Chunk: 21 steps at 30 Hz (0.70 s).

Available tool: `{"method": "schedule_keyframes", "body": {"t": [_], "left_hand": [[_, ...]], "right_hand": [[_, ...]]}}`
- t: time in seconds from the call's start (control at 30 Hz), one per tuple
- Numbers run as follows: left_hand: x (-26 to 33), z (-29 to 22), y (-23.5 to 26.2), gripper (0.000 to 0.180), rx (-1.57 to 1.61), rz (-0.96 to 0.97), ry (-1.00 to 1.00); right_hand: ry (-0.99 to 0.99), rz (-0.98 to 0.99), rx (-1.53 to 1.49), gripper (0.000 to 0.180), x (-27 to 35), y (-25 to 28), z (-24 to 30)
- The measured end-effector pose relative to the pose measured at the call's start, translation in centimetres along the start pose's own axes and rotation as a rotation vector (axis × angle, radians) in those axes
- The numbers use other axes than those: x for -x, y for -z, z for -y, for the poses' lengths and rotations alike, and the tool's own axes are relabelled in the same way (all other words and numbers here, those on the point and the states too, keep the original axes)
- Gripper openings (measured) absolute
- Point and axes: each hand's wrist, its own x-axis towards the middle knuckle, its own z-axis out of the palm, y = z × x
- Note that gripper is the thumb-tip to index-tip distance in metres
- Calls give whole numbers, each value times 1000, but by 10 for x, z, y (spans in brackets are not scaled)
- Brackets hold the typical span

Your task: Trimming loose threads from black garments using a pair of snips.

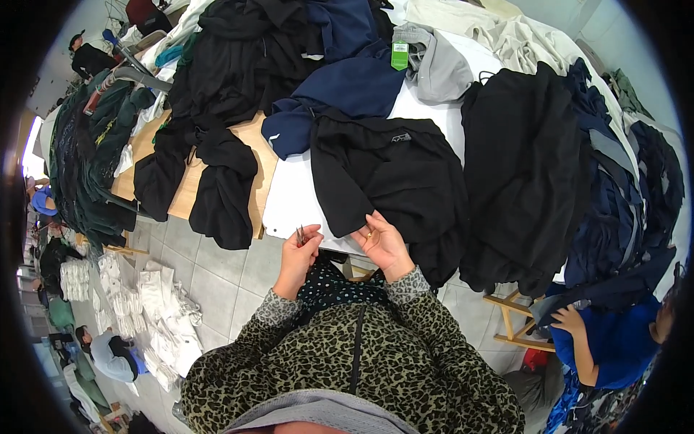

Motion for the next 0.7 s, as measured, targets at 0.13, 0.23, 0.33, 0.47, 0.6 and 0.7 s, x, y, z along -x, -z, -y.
{"method": "schedule_keyframes", "body": {"t": [0.13,0.23,0.33,0.47,0.6,0.7], "left_hand": [[-7,11,-3,35,-547,-75,-399],[-9,20,-20,41,-586,-140,-434],[-25,28,-21,30,-517,-177,-525],[-37,9,-10,21,-235,27,-562],[-29,-18,0,17,-1,237,-418],[-27,-27,5,8,-53,216,-411]], "right_hand": [[-4,8,-27,29,0,4,4],[-12,23,-50,28,1,0,1],[-39,30,-75,33,8,-9,-4],[359,-84,310,56,19,-14,-1],[564,51,840,26,9,-12,5],[799,72,1379,26,6,-17,4]]}}
